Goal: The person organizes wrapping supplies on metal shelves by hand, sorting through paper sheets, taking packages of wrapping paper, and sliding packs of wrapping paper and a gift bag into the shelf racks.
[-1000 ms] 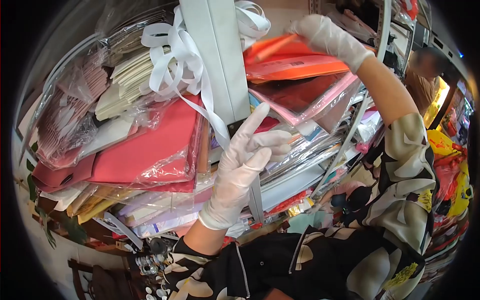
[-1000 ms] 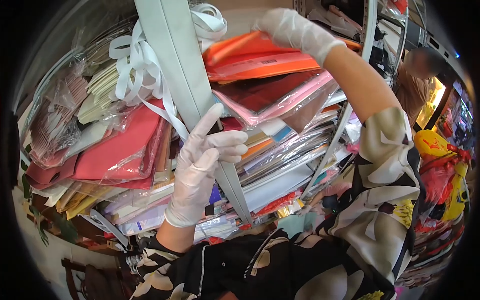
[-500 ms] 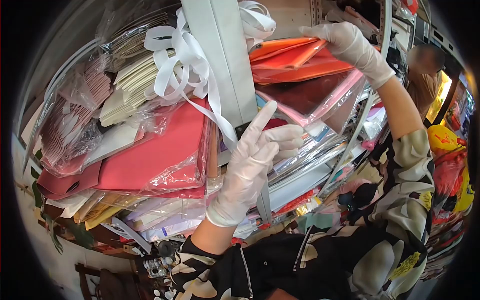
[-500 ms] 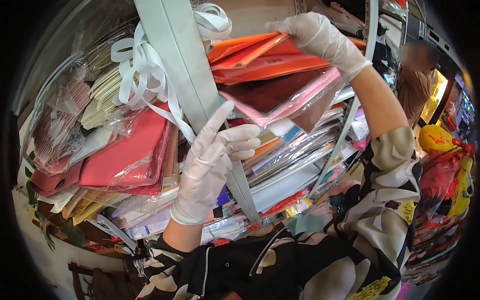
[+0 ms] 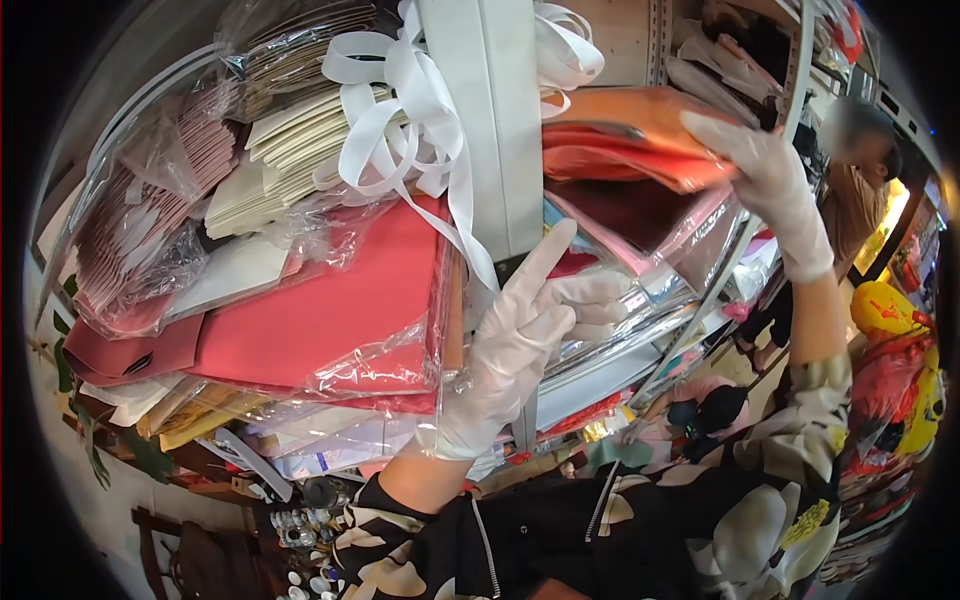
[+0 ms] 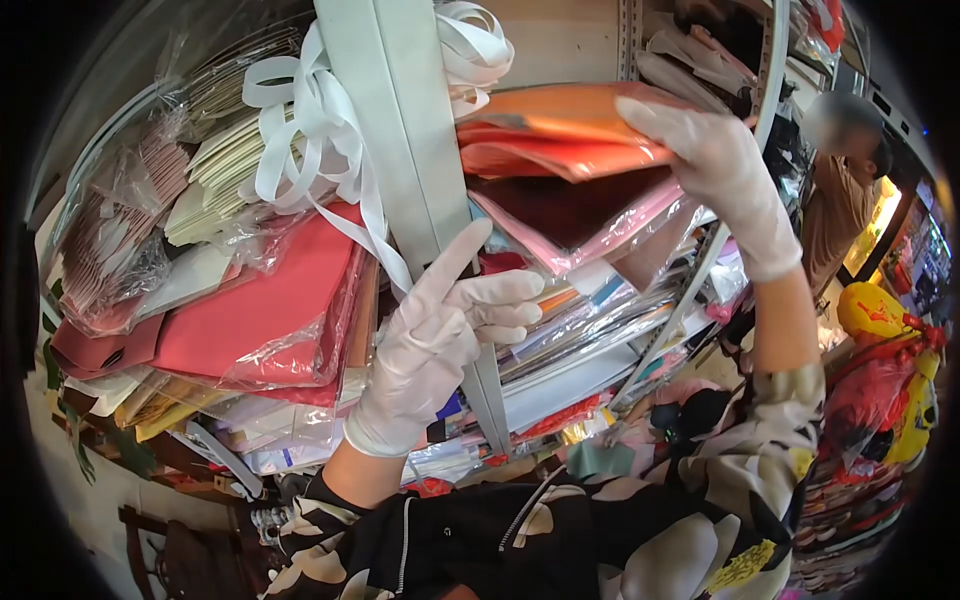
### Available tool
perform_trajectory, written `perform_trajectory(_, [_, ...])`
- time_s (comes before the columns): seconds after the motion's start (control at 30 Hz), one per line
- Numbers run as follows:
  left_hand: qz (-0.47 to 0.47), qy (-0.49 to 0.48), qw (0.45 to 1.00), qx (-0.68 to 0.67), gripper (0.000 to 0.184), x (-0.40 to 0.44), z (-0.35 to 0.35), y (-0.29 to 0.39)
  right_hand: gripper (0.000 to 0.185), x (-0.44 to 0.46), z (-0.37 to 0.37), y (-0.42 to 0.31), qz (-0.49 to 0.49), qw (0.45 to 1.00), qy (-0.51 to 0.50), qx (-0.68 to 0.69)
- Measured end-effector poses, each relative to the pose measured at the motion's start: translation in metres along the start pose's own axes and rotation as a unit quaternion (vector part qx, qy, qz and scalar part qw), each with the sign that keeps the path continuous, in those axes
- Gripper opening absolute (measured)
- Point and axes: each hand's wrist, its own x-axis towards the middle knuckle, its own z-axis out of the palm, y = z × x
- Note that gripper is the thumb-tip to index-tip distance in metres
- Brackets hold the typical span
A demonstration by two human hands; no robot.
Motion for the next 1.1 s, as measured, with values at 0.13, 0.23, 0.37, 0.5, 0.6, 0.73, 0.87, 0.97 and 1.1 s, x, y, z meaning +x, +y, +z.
perform_trajectory(0.13, [-0.01,0.003,1.0,-0.029,0.074,0.003,-0.003,-0.006,0.064,-0.001,-0.006,-0.002,0.056,0.991,0.017,0.117])
perform_trajectory(0.23, [-0.013,-0.006,0.999,-0.047,0.072,0.006,-0.003,-0.003,0.057,-0.018,-0.01,-0.009,0.038,0.999,-0.028,0.007])
perform_trajectory(0.37, [-0.012,-0.009,0.997,-0.07,0.074,0.016,-0.006,-0.004,0.048,-0.055,-0.011,-0.041,0.082,0.996,-0.004,0.013])
perform_trajectory(0.5, [-0.009,-0.005,0.999,-0.047,0.076,0.022,-0.004,-0.005,0.045,-0.085,-0.018,-0.057,0.132,0.99,0.039,0.0])
perform_trajectory(0.6, [-0.008,0.016,1.0,-0.024,0.081,0.022,0.001,-0.002,0.04,-0.096,-0.021,-0.064,0.163,0.986,0.047,-0.002])
perform_trajectory(0.73, [-0.011,0.026,1.0,-0.008,0.082,0.022,0.001,-0.002,0.039,-0.102,-0.029,-0.059,0.168,0.982,0.084,-0.003])
perform_trajectory(0.87, [-0.016,0.066,0.997,0.019,0.089,0.023,0.007,-0.002,0.041,-0.11,-0.034,-0.048,0.177,0.979,0.096,-0.033])
perform_trajectory(0.97, [-0.017,0.072,0.997,0.02,0.089,0.022,0.007,-0.003,0.041,-0.117,-0.035,-0.044,0.21,0.972,0.105,0.005])
perform_trajectory(1.1, [-0.032,0.081,0.996,0.021,0.088,0.022,0.008,0.0,0.04,-0.123,-0.043,-0.039,0.223,0.968,0.111,0.025])
